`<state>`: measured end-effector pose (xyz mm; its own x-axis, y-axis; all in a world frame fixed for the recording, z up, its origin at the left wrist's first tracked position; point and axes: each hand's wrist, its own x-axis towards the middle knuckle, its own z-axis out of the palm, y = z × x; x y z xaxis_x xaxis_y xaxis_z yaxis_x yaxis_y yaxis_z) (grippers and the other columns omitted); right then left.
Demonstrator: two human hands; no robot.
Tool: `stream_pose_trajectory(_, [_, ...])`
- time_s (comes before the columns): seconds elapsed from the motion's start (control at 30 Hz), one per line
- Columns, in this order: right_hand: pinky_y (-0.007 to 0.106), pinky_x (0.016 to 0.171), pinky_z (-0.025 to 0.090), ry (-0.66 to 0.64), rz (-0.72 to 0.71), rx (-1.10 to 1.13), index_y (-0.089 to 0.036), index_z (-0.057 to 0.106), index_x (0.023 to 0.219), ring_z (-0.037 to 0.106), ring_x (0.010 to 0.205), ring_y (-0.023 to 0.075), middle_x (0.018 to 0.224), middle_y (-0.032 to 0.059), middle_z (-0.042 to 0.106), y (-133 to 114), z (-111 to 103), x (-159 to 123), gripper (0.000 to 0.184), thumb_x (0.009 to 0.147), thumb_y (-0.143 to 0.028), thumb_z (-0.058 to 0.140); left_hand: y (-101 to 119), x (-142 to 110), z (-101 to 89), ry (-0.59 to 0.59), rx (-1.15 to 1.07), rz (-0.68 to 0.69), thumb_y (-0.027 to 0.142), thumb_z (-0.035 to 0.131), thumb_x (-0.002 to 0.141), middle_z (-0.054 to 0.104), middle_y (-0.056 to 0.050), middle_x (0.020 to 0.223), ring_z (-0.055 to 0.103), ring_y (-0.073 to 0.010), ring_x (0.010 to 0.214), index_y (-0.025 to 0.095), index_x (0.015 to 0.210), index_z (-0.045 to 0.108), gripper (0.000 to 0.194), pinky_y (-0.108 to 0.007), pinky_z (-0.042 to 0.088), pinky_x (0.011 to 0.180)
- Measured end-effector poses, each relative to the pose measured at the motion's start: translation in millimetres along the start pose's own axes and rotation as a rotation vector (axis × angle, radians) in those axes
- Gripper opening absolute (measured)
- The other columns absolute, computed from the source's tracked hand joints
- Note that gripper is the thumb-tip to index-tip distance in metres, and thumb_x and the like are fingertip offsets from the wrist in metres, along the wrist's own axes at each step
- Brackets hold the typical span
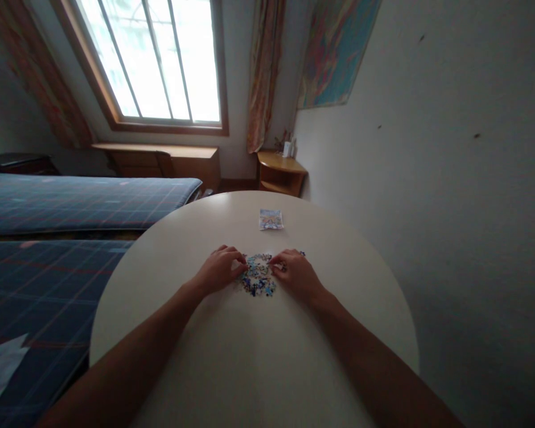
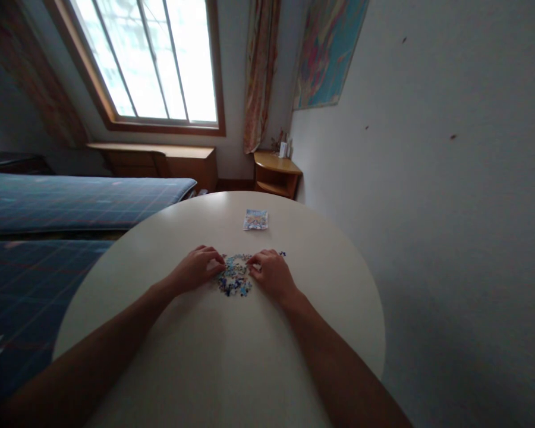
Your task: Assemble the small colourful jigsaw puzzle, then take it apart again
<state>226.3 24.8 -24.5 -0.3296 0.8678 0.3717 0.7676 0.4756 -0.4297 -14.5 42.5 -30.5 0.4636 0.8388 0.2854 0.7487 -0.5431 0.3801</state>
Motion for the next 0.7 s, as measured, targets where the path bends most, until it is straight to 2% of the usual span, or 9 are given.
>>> stream_pose_trajectory(0.17, [0.029,0.078,0.045,0.035,0.041,-0.010,-0.020,0.069,0.090,0.062,0.084,0.0183,0.089,0.0045,0.071,-4,4,-1,0.012,0.081,-0.013,0.064,0,1,1.7,0.003,-0.087,-0.016,0.032,0.063,0.084,0.071,-0.005,0.096,0.061,-0.0233,0.098,0.020,0.089,0.068,0.014,-0.035,0.044,0.092])
stream_pose_trajectory(0.3, [0.031,0.083,0.043,0.006,-0.012,-0.114,-0.021,0.072,0.089,0.062,0.090,0.0196,0.093,0.0050,0.072,-3,2,-1,0.012,0.083,-0.014,0.064,3,3,0.5,0.017,-0.080,-0.046,0.029,0.062,0.084,0.072,-0.004,0.094,0.063,-0.0206,0.091,0.021,0.087,0.067,0.010,-0.031,0.047,0.084])
stream_pose_trajectory(0.5, [0.033,0.086,0.041,-0.029,-0.034,-0.144,-0.022,0.075,0.091,0.061,0.092,0.0199,0.097,0.0056,0.072,-7,-1,-4,0.012,0.085,-0.022,0.065,-4,3,-10.2,0.074,0.050,-0.112,0.027,0.061,0.085,0.070,-0.007,0.092,0.061,-0.0225,0.088,0.020,0.083,0.068,0.011,-0.034,0.046,0.083])
stream_pose_trajectory(0.7, [0.035,0.089,0.041,-0.038,-0.041,-0.074,-0.022,0.075,0.095,0.058,0.096,0.0215,0.101,0.0063,0.070,-11,2,-6,0.018,0.083,-0.034,0.069,-7,2,-15.7,0.028,0.109,-0.121,0.025,0.060,0.084,0.072,-0.006,0.092,0.061,-0.0228,0.089,0.022,0.079,0.072,0.012,-0.035,0.045,0.086])
